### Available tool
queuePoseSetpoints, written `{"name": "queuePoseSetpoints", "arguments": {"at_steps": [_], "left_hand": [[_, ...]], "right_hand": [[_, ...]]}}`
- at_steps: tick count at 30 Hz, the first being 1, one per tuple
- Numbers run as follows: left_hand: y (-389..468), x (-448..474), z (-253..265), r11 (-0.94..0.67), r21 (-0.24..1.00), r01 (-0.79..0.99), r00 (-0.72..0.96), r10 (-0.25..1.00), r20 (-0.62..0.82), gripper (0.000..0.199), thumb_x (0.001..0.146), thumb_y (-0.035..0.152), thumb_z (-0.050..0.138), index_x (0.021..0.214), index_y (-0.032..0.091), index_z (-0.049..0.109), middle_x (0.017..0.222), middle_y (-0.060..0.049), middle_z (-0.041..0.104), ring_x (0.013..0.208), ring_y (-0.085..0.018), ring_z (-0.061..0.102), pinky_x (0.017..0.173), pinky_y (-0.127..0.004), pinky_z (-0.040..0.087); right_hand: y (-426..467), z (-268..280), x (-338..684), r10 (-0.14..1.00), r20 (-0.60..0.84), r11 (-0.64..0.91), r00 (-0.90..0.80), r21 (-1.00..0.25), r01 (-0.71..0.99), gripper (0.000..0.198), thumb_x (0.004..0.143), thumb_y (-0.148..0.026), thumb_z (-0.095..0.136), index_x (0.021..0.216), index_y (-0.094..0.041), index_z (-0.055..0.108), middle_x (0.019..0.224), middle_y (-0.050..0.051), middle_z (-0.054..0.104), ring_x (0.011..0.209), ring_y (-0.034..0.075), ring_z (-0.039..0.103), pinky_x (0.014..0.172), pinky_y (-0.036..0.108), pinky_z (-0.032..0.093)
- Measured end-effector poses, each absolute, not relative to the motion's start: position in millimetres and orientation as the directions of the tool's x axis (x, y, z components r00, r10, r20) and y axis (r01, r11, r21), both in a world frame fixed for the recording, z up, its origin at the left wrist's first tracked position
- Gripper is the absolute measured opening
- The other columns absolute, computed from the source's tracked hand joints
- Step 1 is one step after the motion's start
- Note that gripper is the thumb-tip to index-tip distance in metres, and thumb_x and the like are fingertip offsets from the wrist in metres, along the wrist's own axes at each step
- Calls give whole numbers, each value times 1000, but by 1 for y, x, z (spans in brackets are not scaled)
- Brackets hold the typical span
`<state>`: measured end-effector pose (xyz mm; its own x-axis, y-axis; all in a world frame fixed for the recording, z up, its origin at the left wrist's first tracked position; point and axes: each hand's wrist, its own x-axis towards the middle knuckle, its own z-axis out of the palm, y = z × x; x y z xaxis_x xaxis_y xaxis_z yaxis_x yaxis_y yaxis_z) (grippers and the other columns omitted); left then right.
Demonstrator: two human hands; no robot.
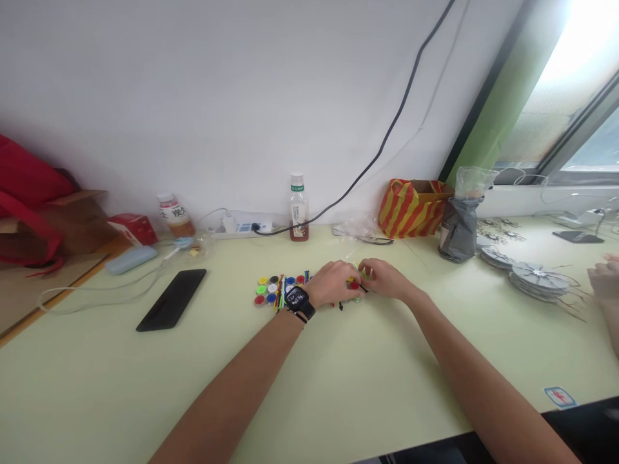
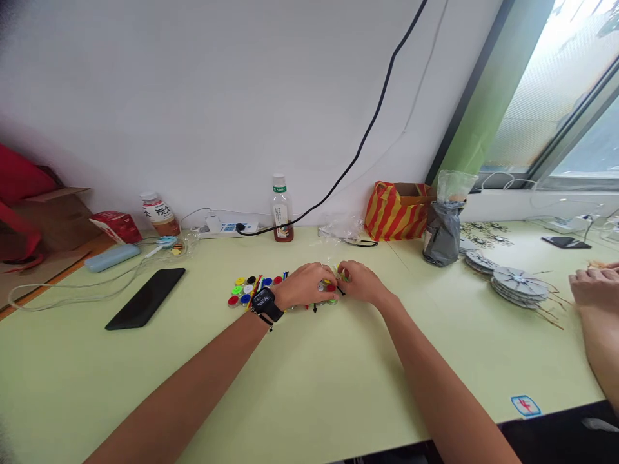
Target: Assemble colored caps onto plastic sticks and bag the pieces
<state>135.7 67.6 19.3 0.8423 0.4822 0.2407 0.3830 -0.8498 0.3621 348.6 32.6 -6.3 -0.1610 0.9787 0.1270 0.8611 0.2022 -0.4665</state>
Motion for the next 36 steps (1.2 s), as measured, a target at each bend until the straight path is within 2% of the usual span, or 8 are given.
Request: {"name": "queuePoseSetpoints", "arguments": {"at_steps": [9, 13, 18, 22, 27, 31, 34, 36], "left_hand": [[70, 136, 20, -843, 364, 397, 846, 489, 211, 21, 85, 43, 75, 93, 24, 78, 104, -6, 75, 95, -24, 69, 82, -32, 48], [70, 136, 19, -845, 367, 389, 849, 483, 213, 23, 85, 44, 75, 95, 24, 78, 104, -6, 75, 99, -26, 68, 84, -32, 49], [75, 129, 25, -821, 397, 410, 817, 524, 240, 30, 87, 46, 72, 108, 25, 76, 111, -6, 74, 107, -27, 66, 93, -34, 49], [84, 117, 35, -789, 419, 449, 757, 585, 292, 33, 90, 47, 68, 110, 21, 75, 119, -9, 73, 114, -28, 64, 99, -37, 48], [96, 97, 51, -768, 447, 459, 691, 625, 363, 26, 91, 41, 68, 107, 22, 76, 118, -6, 75, 111, -26, 67, 99, -37, 50], [96, 81, 85, -795, 429, 428, 609, 605, 513, 22, 92, 37, 69, 106, 22, 76, 109, -4, 78, 97, -22, 70, 89, -35, 55], [76, 65, 129, -816, 421, 397, 451, 573, 685, 17, 93, 35, 69, 101, 22, 76, 100, -2, 79, 86, -18, 72, 76, -30, 57], [52, 51, 160, -845, 383, 372, 317, 504, 804, 14, 91, 34, 73, 100, 22, 75, 97, 0, 78, 86, -16, 72, 77, -30, 59]], "right_hand": [[29, 1, 352, 975, 42, 207, -218, -531, 822, 14, 74, -15, 60, 84, -23, 65, 78, 1, 69, 69, 18, 61, 61, 27, 43], [26, 9, 355, 957, -37, 215, -289, -579, 786, 9, 74, -18, 62, 81, -23, 65, 77, 1, 71, 69, 19, 63, 62, 28, 46], [27, 7, 352, 966, 48, 231, -255, -612, 756, 12, 82, -22, 57, 90, -22, 66, 81, 2, 71, 72, 18, 64, 65, 28, 49], [29, 3, 350, 964, 47, 230, -263, -645, 729, 12, 85, -23, 56, 93, -22, 66, 81, 1, 70, 71, 17, 64, 65, 28, 50], [29, 3, 350, 977, -57, 90, -208, -768, 634, 10, 89, -30, 60, 93, -22, 63, 87, 3, 70, 68, 16, 67, 61, 27, 54], [27, 6, 352, 975, -120, 20, -189, -795, 607, 16, 88, -36, 64, 91, -20, 62, 87, 5, 69, 69, 17, 68, 60, 27, 55], [24, 13, 357, 968, -113, 65, -224, -749, 659, 22, 84, -41, 68, 91, -20, 65, 91, 6, 71, 71, 18, 66, 61, 27, 53], [22, 17, 362, 956, -115, 114, -268, -697, 708, 24, 80, -42, 72, 88, -20, 67, 88, 6, 72, 73, 18, 65, 63, 27, 51]]}}
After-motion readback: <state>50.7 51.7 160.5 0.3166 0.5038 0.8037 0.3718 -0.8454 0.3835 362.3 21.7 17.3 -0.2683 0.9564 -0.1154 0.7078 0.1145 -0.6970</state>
